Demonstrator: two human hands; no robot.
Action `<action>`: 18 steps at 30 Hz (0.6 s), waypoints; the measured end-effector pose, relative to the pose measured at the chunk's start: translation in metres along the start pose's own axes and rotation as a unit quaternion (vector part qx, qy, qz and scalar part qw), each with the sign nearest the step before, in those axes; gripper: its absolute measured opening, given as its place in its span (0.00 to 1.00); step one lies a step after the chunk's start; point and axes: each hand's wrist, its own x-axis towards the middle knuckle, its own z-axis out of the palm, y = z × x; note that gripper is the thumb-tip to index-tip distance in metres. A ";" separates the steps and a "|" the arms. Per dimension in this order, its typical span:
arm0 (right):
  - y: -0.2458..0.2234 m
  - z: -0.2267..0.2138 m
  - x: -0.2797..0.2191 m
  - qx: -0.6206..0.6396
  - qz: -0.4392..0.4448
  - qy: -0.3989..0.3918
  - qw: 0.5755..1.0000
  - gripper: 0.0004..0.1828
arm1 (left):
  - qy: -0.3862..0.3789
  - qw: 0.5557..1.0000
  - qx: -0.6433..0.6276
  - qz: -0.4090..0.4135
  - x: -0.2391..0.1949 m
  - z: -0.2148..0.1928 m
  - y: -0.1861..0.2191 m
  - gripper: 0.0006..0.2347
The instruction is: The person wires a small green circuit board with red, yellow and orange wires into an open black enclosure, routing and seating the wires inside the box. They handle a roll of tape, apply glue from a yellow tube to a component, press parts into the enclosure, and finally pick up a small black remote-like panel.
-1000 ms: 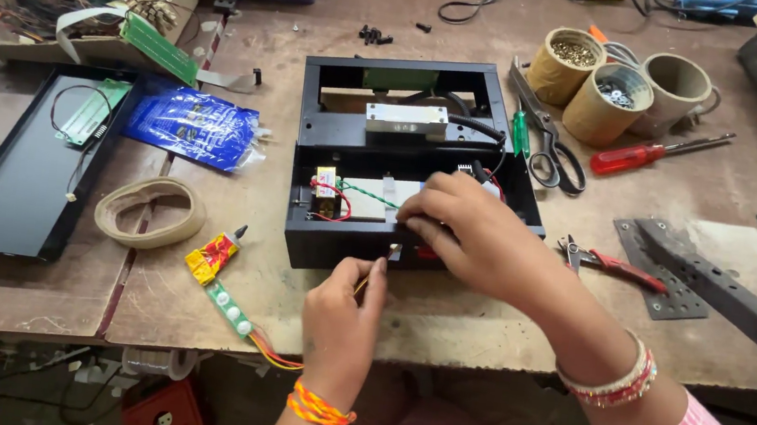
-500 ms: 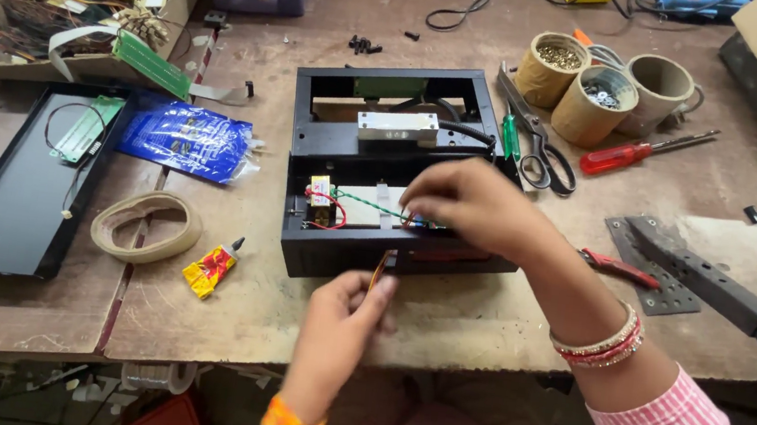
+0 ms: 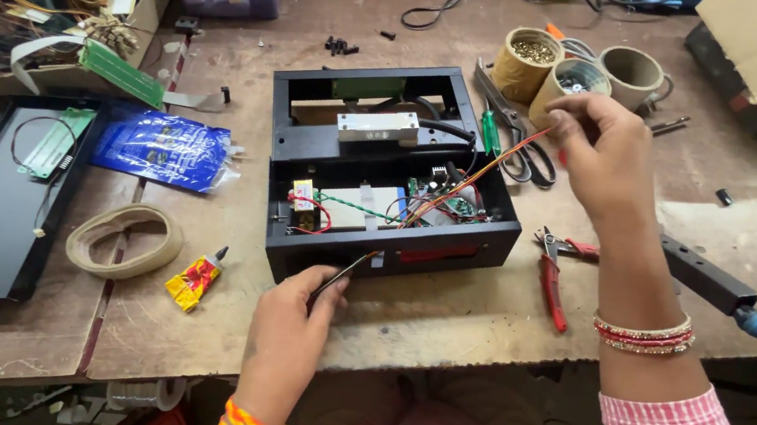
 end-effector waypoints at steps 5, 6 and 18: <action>0.017 -0.009 0.000 -0.026 0.024 0.001 0.999 0.08 | 0.001 0.999 -0.016 -0.029 0.010 0.008 -0.027 0.12; 0.008 -0.010 -0.002 -0.048 0.033 -0.027 0.998 0.08 | -0.003 0.997 -0.069 -0.031 0.012 0.008 -0.034 0.12; 0.016 -0.004 -0.008 -0.226 -0.153 -0.131 0.953 0.09 | 0.066 0.954 0.294 -0.006 -0.007 -0.031 -0.023 0.13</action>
